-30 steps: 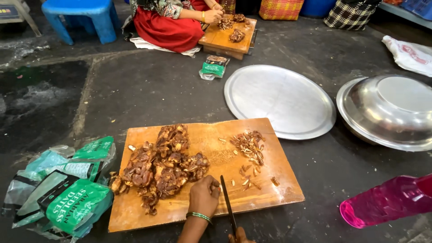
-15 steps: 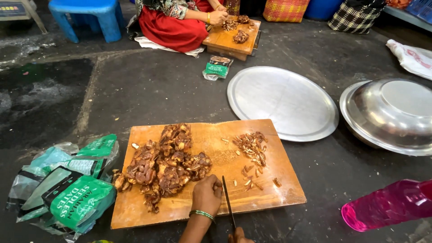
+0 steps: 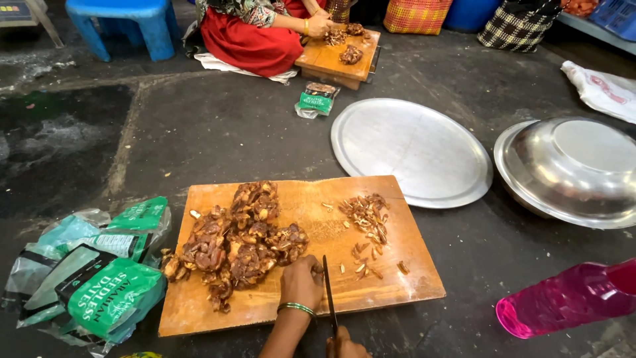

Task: The person sits on the floor and uses a knife to cut small pieces from a pile of pitted dates on a wooden cutting board, slicing pieces one at a time and gathering the cut pieces into a pile on the board. Another worker across the floor cuts dates on a separate board.

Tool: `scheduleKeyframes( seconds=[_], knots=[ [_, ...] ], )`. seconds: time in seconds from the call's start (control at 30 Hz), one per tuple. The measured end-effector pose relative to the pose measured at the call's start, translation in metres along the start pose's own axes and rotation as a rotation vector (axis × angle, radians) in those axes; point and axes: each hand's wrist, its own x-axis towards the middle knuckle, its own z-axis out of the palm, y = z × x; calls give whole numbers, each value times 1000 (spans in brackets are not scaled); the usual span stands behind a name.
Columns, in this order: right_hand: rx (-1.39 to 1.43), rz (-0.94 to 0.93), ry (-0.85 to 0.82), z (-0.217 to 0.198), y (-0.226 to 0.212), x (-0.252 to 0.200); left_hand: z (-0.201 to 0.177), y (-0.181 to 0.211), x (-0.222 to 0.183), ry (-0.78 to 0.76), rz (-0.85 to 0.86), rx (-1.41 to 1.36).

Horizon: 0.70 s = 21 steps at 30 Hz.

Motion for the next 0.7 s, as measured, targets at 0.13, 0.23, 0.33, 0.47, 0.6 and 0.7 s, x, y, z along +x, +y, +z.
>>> scheduleKeyframes(
  seconds=[0.13, 0.23, 0.33, 0.47, 0.6, 0.7],
  knots=[
    [-22, -20, -42, -31, -20, -13, -3, 1, 1, -17, -26, -6],
    [-22, -53, -47, -45, -29, -21, -1, 0, 2, 18, 1, -16],
    [-22, -65, -38, -63, -39, -34, -1, 0, 2, 20, -19, -21],
    [-38, -59, -51, -96, -61, -57, 0, -1, 3, 17, -30, -3],
    [-42, -34, -68, -107, -70, -63, 3, -3, 4, 25, -30, -6],
    [-33, -43, -42, -90, -56, -52, 8, -7, 2, 58, -17, 2]
  ],
)
